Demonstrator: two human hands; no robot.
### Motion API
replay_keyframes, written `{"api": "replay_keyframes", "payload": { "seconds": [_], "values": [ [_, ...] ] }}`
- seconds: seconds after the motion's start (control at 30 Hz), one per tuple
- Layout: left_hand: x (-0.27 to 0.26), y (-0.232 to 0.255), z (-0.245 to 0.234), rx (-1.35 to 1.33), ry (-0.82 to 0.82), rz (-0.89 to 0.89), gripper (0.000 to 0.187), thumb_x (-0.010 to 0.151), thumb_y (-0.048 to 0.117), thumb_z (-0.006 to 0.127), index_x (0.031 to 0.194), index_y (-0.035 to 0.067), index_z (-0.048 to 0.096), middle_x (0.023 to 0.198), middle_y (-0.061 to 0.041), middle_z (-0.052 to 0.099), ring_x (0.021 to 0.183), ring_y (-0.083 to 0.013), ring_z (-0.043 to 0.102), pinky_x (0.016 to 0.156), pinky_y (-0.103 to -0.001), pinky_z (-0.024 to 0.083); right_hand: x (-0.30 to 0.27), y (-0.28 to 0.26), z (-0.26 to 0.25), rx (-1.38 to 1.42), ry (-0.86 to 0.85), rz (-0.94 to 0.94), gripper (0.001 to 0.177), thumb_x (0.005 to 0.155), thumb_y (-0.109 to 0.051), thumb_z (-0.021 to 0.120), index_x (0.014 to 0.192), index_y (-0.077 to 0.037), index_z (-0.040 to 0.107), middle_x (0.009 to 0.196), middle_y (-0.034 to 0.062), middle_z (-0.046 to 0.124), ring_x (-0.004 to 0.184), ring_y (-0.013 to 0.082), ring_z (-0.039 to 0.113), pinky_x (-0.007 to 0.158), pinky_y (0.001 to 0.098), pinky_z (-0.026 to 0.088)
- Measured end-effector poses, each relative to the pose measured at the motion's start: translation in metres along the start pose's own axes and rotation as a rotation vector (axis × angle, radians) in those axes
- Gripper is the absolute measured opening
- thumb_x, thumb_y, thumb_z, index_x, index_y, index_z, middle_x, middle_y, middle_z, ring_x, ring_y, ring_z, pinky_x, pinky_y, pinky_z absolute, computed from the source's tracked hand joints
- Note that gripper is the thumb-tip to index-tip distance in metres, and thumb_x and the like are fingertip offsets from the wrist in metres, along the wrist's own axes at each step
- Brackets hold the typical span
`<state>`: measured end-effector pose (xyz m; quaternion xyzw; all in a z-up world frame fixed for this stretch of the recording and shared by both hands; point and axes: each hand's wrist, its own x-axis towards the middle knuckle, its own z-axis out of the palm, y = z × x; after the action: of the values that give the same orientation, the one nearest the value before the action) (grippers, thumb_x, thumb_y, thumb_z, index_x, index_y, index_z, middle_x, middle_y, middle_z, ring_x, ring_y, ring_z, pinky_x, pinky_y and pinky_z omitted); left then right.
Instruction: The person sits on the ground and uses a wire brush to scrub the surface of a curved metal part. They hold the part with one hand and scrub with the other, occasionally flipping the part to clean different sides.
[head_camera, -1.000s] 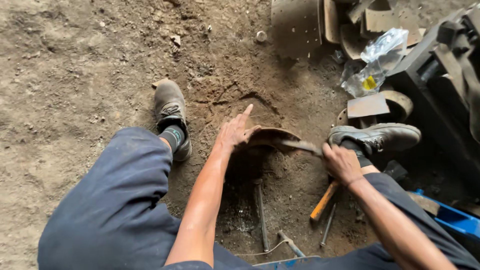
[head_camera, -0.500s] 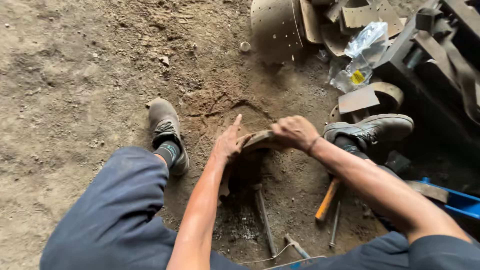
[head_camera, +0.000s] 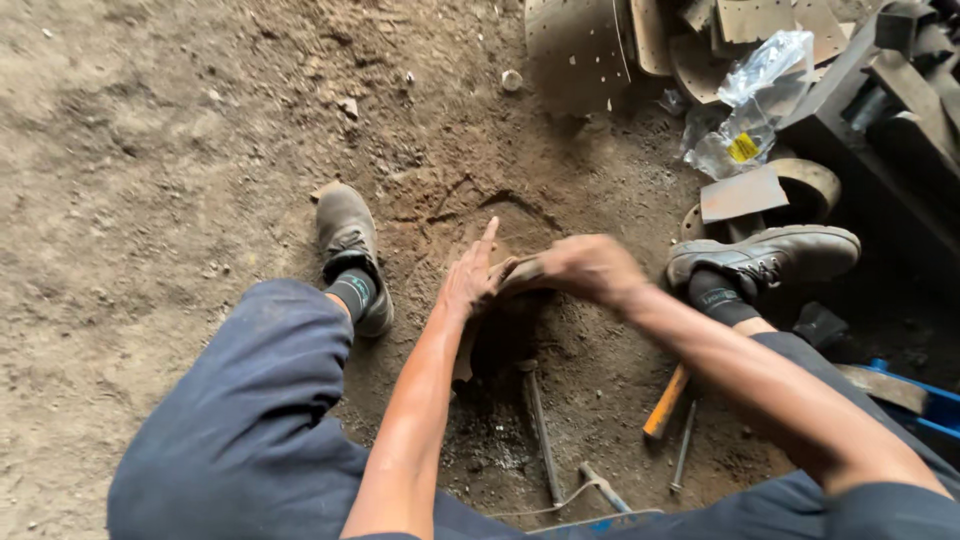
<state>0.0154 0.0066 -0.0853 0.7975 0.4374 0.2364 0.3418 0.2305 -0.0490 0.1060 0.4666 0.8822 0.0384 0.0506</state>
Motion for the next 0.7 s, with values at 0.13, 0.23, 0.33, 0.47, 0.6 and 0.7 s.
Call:
{"api": "replay_keyframes", "payload": {
  "seconds": [0.13,0.23,0.33,0.47,0.6,0.7],
  "values": [
    [-0.001,-0.003,-0.007,-0.118,-0.034,-0.047,0.092,0.096,0.073,0.047,0.168,0.026,0.015,0.134,-0.018,0.066,0.119,-0.0422,0.065,0.095,-0.051,0.054,0.016,-0.002,-0.005,-0.068,-0.170,-0.010,0.020,0.097,-0.025,0.061,0.084,-0.011,0.063,0.072,0.0058,0.064,0.066,0.0217,0.068,0.059,0.0384,0.058],
    [-0.003,0.002,-0.004,-0.111,-0.028,-0.031,0.095,0.092,0.077,0.046,0.165,0.025,0.015,0.134,-0.020,0.065,0.118,-0.0435,0.064,0.091,-0.052,0.054,-0.053,0.042,-0.007,0.016,-0.071,0.157,0.006,0.089,-0.020,0.064,0.093,-0.014,0.064,0.078,0.0057,0.067,0.076,0.0250,0.071,0.065,0.0413,0.056],
    [-0.004,0.005,-0.006,-0.068,-0.034,-0.071,0.095,0.093,0.076,0.045,0.166,0.024,0.015,0.132,-0.020,0.065,0.114,-0.0446,0.064,0.092,-0.054,0.053,-0.117,0.038,-0.007,0.069,-0.193,0.419,0.025,0.090,-0.033,0.064,0.103,-0.011,0.064,0.080,0.0093,0.070,0.072,0.0291,0.071,0.062,0.0429,0.055],
    [0.000,0.008,-0.006,-0.052,-0.082,-0.095,0.095,0.092,0.076,0.045,0.166,0.025,0.015,0.133,-0.018,0.064,0.113,-0.0414,0.065,0.091,-0.053,0.052,-0.108,0.029,-0.003,0.072,-0.173,0.435,0.022,0.096,-0.032,0.063,0.098,-0.011,0.063,0.082,0.0089,0.072,0.071,0.0279,0.071,0.059,0.0419,0.055],
    [-0.002,0.012,-0.014,-0.108,-0.020,-0.051,0.094,0.093,0.078,0.043,0.166,0.026,0.017,0.134,-0.017,0.065,0.119,-0.0416,0.063,0.095,-0.050,0.053,-0.018,0.012,0.007,-0.004,-0.075,0.110,0.015,0.102,-0.023,0.060,0.094,-0.012,0.064,0.077,0.0081,0.069,0.064,0.0222,0.069,0.053,0.0373,0.057],
    [-0.003,0.012,-0.021,-0.135,-0.045,-0.067,0.096,0.091,0.081,0.041,0.166,0.026,0.017,0.134,-0.016,0.065,0.119,-0.0400,0.064,0.096,-0.050,0.053,0.013,-0.002,0.008,-0.243,-0.146,-0.101,0.019,0.104,-0.022,0.060,0.090,-0.011,0.061,0.073,0.0046,0.065,0.065,0.0172,0.067,0.057,0.0333,0.056]
  ]
}}
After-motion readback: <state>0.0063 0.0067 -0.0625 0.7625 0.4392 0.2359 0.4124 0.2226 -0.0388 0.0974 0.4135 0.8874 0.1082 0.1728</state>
